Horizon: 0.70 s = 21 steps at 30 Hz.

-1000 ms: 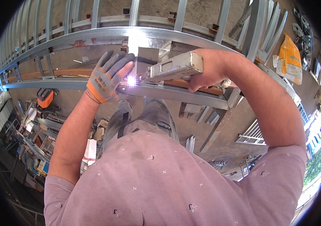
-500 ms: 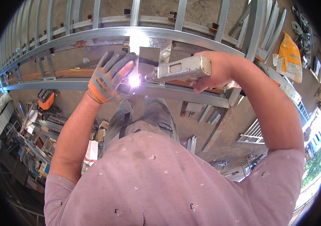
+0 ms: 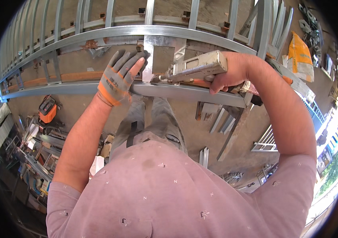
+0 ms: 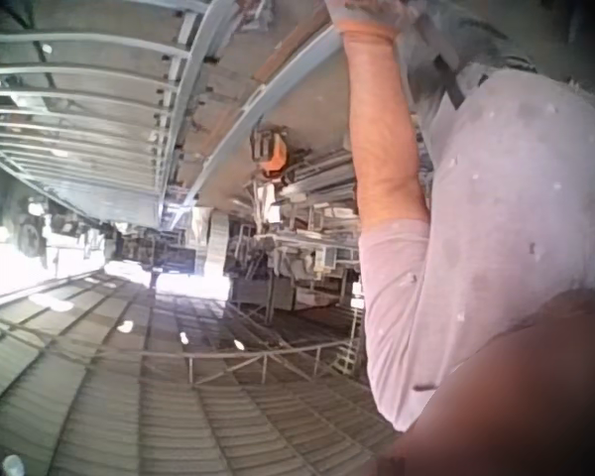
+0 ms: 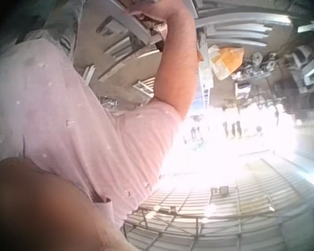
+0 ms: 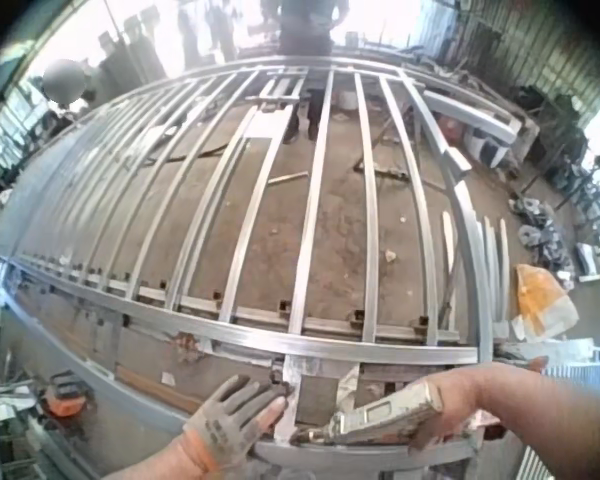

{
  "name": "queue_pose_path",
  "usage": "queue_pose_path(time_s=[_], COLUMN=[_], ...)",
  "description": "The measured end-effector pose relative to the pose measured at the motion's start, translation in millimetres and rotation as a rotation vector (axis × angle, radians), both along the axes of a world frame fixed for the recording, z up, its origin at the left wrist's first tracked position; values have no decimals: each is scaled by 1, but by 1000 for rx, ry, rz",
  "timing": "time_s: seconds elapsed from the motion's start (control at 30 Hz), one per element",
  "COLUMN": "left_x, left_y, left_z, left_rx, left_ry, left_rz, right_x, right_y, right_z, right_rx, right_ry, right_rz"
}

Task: The person welds joints on a large metal frame using a handheld welding torch. They move along the frame, applying welds at multiple intersections while wearing gloves. Another person is visible in the background working on a similar frame.

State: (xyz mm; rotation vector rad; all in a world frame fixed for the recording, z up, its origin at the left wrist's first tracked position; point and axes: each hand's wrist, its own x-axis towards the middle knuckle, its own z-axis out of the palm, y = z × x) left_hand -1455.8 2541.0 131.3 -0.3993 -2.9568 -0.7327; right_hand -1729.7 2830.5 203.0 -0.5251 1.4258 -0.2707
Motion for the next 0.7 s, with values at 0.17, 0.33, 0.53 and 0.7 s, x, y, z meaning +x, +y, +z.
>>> queue_pose_path(time_s=[0.17,0.33,0.53,0.7], left_x=[1,0,3,3], left_y=[-1,-3,-6,-4], left_z=[-2,-6,-8,-6], left_rx=[48,39,33,86], left_ry=[45,65,64,116], left_rz=[-5,-29,-41,-35], right_x=[5,8,10,34], right_y=[-4,0,23,95], right_z=[4,6,32,90], right_rx=[46,67,0,-175], right_ry=[-50,-39,-1,201], right_rz=[-18,-24,-202,-547])
